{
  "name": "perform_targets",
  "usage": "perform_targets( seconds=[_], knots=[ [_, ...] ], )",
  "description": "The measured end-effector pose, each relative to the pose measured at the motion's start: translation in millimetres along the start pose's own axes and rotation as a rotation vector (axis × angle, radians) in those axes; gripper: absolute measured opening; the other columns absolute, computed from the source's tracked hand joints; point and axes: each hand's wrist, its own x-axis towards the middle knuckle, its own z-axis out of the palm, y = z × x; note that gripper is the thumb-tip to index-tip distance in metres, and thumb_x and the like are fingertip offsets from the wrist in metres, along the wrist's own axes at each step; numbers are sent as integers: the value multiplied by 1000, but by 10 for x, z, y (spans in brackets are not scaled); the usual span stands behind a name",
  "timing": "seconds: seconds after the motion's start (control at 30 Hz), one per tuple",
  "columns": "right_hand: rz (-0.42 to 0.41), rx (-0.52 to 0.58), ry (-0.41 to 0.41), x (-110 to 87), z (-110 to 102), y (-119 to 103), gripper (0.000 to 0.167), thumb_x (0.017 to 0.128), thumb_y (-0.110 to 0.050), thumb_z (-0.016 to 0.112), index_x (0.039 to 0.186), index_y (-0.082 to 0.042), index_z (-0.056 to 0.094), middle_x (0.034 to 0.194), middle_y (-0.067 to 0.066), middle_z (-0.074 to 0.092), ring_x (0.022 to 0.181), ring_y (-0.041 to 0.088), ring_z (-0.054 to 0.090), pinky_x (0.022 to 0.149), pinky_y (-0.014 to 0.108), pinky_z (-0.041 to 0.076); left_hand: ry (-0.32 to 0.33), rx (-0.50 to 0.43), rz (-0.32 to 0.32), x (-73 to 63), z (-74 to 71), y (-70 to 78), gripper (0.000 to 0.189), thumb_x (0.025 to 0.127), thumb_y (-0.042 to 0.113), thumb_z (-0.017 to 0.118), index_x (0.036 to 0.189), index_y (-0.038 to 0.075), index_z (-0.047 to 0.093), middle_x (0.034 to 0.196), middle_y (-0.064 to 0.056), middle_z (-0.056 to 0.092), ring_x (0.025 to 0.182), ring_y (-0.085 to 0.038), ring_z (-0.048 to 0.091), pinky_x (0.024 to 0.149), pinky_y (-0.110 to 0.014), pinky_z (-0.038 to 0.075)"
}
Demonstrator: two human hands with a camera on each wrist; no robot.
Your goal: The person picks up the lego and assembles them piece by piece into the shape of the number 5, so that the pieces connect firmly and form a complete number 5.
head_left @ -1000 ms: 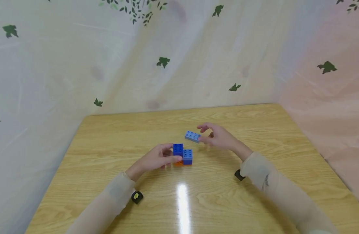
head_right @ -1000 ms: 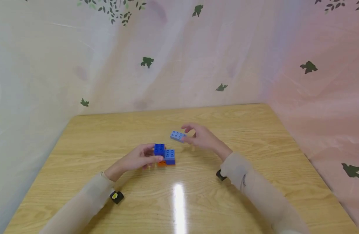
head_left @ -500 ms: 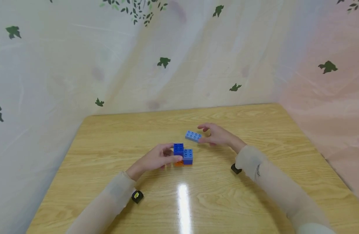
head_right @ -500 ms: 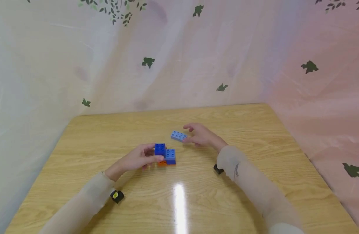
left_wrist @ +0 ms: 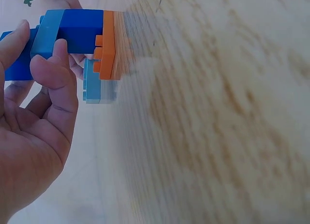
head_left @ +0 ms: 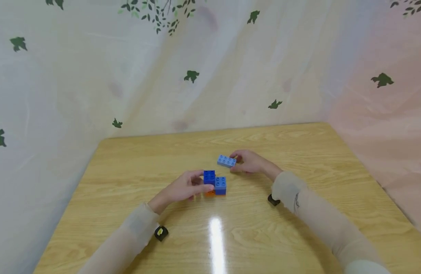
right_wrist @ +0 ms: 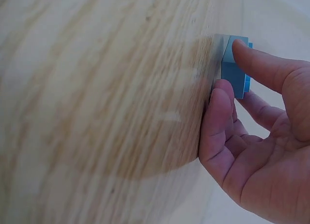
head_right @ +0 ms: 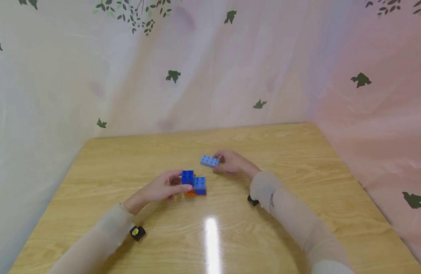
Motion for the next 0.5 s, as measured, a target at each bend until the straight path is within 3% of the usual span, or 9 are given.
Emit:
perform_targets(
  seconds=[0.23, 0.5],
  knots=[
    [35, 29, -16, -30, 10, -24, 51, 94, -21, 75, 139, -8, 56, 120, 16, 58, 61, 17, 55, 55, 29, 50, 2, 2, -25, -16, 17, -5, 39, 99, 35, 68, 133, 17, 63, 97, -17, 69, 60, -24, 53, 46, -30, 46],
    [39, 31, -6, -24, -6, -13, 50, 95, -22, 74, 140, -10, 55, 123, 16, 56, 62, 18, 55, 54, 29, 49, -2, 2, -18, -18, -4, 4, 40, 99, 35, 68, 135, 18, 62, 99, -16, 70, 60, -25, 53, 46, -31, 46]
  ],
)
